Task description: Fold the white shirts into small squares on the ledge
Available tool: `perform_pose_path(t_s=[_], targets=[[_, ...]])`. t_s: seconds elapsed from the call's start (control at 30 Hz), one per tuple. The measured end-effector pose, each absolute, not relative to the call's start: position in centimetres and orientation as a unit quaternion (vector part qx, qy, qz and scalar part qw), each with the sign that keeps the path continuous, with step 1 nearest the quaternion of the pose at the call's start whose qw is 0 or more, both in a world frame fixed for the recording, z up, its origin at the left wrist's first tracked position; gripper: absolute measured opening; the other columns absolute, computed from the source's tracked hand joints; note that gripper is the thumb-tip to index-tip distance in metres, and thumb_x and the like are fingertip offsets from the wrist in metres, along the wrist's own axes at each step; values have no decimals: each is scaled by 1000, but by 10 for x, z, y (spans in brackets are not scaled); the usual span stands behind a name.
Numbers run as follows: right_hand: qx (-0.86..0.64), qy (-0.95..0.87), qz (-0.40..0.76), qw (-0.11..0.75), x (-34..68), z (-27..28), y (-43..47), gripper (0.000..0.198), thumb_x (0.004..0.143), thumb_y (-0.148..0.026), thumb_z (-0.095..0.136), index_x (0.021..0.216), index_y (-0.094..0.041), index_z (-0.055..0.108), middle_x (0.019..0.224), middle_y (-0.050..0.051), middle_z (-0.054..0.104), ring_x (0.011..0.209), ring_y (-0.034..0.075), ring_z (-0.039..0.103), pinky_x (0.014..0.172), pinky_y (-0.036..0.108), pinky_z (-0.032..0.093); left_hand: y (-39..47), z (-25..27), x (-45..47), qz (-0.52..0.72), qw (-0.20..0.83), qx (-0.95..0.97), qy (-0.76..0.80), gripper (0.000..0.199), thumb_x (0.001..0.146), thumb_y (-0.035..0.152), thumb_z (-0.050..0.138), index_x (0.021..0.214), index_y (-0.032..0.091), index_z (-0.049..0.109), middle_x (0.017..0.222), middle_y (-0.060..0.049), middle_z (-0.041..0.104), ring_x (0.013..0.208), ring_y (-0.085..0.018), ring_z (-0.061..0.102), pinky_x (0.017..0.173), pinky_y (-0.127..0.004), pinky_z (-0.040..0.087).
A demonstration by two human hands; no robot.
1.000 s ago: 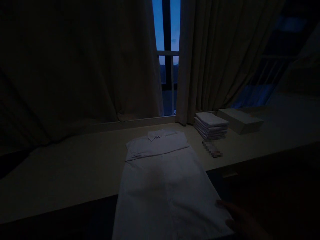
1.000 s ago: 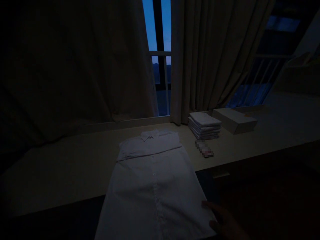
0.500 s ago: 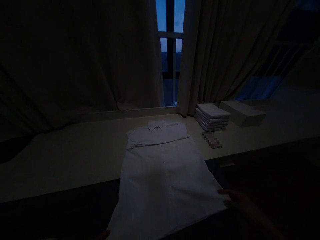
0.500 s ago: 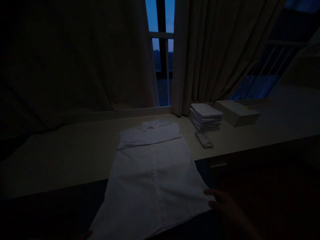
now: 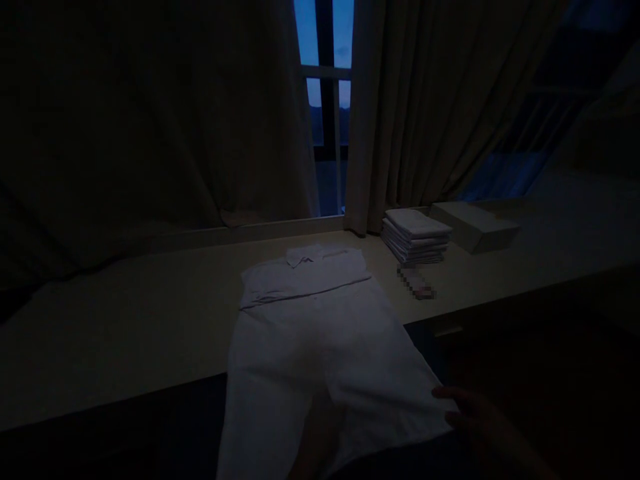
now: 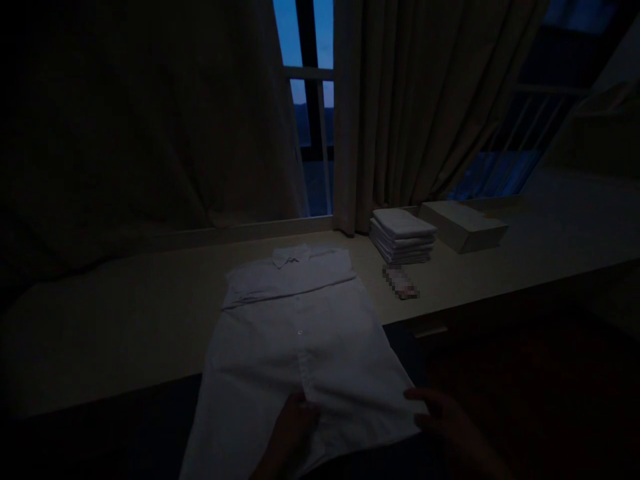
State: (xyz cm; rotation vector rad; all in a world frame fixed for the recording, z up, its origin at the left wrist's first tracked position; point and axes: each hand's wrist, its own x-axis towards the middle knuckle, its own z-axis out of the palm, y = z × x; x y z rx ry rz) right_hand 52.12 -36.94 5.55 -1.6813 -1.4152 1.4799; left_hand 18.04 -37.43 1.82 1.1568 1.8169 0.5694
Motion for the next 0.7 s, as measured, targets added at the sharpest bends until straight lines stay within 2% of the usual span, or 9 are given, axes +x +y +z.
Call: perform_pose_path(t_s=[0.17, 0.3, 0.47, 0.57, 0.7], targets=[[-610, -492, 559, 270, 515, 64, -373, 50, 62, -44, 68, 107, -25, 73, 124, 7, 64, 119, 34, 55, 98, 40, 44, -374, 13, 175, 254, 518, 474, 665, 50, 65, 58, 61, 89, 15, 72, 97, -12, 73, 99, -30, 65, 85, -36, 50], [-614, -468, 568, 286, 513, 67, -374, 48, 60, -44, 71, 104, -24, 73, 123, 8, 65, 120, 34, 54, 97, 39, 44, -393, 3, 170, 278, 551, 453, 643, 49, 61, 62, 63, 87, 22, 73, 101, -12, 72, 107, -33, 62, 88, -41, 49], [-591, -435, 615, 288, 507, 70, -374, 55, 61, -48, 71, 110, -25, 71, 122, 8, 65, 111, 34, 60, 90, 39, 49, -405, 3, 167, 263, 497, 407, 720, 44, 55, 58, 69, 86, 26, 70, 107, -13, 70, 114, -35, 58, 92, -43, 49], [-575, -457, 632, 245, 503, 72, -372, 56, 62, -46, 70, 114, -24, 68, 125, 7, 63, 107, 32, 62, 87, 36, 50, -405, 8, 172, 235, 474, 437, 727, 38, 62, 56, 65, 87, 27, 69, 102, -12, 71, 109, -32, 61, 88, -38, 50], [-593, -548, 561, 183, 503, 73, -373, 53, 64, -47, 66, 113, -25, 69, 123, 6, 65, 111, 31, 60, 89, 34, 49, -415, 16, 165, 166, 432, 481, 745, 39, 77, 46, 52, 106, 24, 67, 88, -9, 72, 88, -25, 68, 81, -35, 53]])
